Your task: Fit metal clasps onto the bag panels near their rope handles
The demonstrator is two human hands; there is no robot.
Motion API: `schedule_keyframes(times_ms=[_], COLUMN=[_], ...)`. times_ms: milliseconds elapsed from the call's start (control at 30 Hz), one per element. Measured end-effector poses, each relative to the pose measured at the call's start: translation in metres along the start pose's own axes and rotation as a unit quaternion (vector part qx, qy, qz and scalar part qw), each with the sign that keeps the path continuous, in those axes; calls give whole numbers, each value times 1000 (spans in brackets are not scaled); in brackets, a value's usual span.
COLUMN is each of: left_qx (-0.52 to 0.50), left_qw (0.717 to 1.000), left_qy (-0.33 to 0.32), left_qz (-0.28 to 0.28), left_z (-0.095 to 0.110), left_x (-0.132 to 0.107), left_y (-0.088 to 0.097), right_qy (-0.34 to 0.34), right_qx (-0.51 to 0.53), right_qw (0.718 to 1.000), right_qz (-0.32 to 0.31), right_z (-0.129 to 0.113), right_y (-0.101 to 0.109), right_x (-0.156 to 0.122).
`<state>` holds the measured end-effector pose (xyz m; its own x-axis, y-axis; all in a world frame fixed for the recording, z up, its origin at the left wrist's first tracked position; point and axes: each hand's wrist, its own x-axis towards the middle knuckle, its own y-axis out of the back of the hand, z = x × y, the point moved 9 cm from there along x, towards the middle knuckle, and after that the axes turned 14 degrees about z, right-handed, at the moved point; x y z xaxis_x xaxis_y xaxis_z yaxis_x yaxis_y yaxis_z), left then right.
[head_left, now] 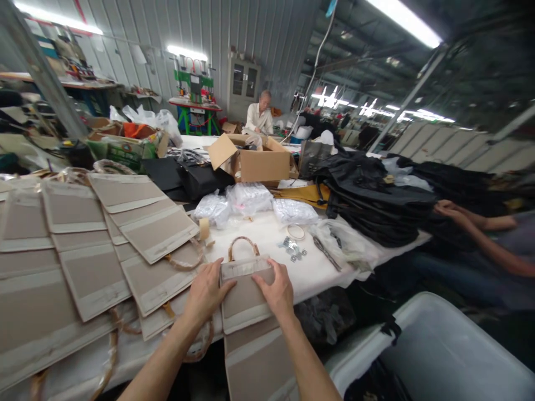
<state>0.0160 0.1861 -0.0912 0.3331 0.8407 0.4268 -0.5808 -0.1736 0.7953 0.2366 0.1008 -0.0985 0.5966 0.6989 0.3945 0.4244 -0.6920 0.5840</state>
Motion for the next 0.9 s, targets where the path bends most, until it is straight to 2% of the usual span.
schedule_keyframes(times_ms=[133, 200, 400, 500, 600, 700, 767, 900], left_qx=[119, 142, 106, 91, 72, 59, 51, 34], left_qw=[993, 989, 994, 995, 997, 997, 997, 997], left_qy=[-14, -20, -10, 13, 32, 43, 51, 74], left_qz=[-17, -19, -29, -30, -21, -8, -5, -9], left_z=[14, 17, 15, 15, 17, 17, 16, 13], left_x=[8, 10, 7, 7, 7, 6, 3, 0], left_y=[-8, -9, -6, -5, -4, -1, -1, -2], right_qy=[7, 0, -170, -193, -154, -86, -54, -41], right_qx=[35, 81, 212, 235, 250, 250, 213, 133], right_qw=[999, 996, 959, 950, 956, 963, 974, 990], right_qz=[30, 44, 87, 76, 21, -41, -47, -32], right_z=[-6, 0, 60, 65, 43, 13, 3, 5], right_y=[7, 11, 25, 20, -5, -47, -77, -130], right_x=[1, 5, 35, 58, 79, 97, 110, 140])
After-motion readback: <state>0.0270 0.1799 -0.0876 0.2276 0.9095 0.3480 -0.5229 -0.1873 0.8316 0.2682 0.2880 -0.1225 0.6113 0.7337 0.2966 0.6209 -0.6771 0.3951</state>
